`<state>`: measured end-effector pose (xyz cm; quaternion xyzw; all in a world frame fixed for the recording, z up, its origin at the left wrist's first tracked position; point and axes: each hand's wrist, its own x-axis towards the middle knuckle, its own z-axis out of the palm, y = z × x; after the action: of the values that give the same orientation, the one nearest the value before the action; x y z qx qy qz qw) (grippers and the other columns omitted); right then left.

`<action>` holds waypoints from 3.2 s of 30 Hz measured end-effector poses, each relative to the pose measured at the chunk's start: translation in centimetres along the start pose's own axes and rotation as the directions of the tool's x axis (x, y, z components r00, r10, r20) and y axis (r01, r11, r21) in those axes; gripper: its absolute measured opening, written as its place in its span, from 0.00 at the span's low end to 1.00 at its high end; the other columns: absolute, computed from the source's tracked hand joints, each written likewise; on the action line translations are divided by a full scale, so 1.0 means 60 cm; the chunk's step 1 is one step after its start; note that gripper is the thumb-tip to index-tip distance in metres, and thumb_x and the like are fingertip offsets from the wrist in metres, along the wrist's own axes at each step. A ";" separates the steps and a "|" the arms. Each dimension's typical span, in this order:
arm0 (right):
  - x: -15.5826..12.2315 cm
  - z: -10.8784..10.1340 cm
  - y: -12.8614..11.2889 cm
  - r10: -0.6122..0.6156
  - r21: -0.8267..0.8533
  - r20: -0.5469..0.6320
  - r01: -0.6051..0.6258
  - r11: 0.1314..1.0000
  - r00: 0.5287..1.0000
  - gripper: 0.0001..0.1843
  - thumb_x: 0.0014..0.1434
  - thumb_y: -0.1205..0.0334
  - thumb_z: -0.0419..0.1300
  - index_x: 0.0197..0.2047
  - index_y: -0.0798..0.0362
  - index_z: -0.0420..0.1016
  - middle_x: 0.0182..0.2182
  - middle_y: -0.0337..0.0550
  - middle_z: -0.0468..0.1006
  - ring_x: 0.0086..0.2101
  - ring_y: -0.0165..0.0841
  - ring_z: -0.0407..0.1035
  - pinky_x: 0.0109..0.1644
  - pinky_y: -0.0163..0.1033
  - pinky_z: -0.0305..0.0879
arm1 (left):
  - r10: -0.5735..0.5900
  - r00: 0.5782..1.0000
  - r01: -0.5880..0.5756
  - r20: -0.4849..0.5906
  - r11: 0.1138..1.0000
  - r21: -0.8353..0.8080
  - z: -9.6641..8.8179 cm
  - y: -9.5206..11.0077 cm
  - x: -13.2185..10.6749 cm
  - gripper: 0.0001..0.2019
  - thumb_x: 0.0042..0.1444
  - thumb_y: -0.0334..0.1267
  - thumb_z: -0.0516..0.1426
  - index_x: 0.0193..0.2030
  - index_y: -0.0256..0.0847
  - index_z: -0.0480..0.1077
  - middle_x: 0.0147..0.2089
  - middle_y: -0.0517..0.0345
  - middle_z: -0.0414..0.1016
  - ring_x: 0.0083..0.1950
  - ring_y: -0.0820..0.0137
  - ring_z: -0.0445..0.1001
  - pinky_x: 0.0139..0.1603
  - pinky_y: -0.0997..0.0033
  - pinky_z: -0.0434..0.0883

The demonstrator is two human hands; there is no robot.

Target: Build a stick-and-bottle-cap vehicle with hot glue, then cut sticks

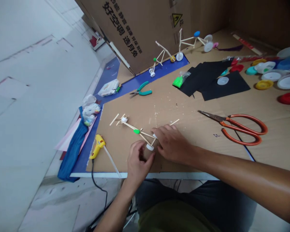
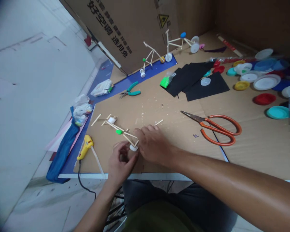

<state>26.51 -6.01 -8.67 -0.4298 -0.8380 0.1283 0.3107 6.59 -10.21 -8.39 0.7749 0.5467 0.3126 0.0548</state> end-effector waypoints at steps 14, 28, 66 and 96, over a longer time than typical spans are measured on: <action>0.003 -0.001 0.005 -0.064 0.074 0.119 0.055 0.996 0.991 0.17 0.57 0.69 0.55 0.51 0.57 0.69 0.44 0.52 0.76 0.45 0.44 0.64 0.49 0.46 0.52 | 0.145 0.989 -0.145 -0.001 0.985 0.093 -0.006 -0.001 0.003 0.14 0.57 0.32 0.62 0.50 0.40 0.70 0.46 0.50 0.76 0.49 0.64 0.76 0.49 0.64 0.75; 0.016 -0.010 0.016 -0.176 0.188 0.160 0.145 0.971 0.971 0.22 0.56 0.74 0.55 0.54 0.54 0.72 0.51 0.50 0.75 0.50 0.42 0.64 0.52 0.46 0.57 | 0.113 0.993 -0.115 0.021 0.990 0.083 -0.009 -0.003 0.000 0.14 0.56 0.33 0.62 0.50 0.40 0.70 0.46 0.51 0.78 0.48 0.64 0.77 0.49 0.64 0.76; 0.030 -0.003 0.028 -0.227 0.220 0.208 0.181 0.959 0.951 0.24 0.55 0.79 0.56 0.51 0.49 0.76 0.47 0.42 0.81 0.47 0.38 0.69 0.50 0.42 0.59 | 0.120 0.993 -0.120 0.006 0.990 0.079 -0.009 -0.011 -0.003 0.13 0.58 0.35 0.62 0.49 0.40 0.72 0.46 0.50 0.80 0.48 0.64 0.79 0.49 0.63 0.77; 0.031 -0.006 0.027 -0.220 0.214 0.218 0.173 0.961 0.951 0.24 0.54 0.78 0.57 0.51 0.49 0.76 0.46 0.42 0.81 0.46 0.38 0.69 0.48 0.42 0.60 | 0.116 0.993 -0.116 0.010 0.990 0.079 -0.008 -0.011 -0.003 0.12 0.58 0.34 0.61 0.49 0.41 0.72 0.45 0.51 0.80 0.47 0.64 0.79 0.48 0.63 0.77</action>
<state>26.94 -3.58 -8.42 -0.2933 -0.8918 0.2278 0.2584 5.75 -10.25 -8.34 0.8076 0.5126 0.2914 0.0071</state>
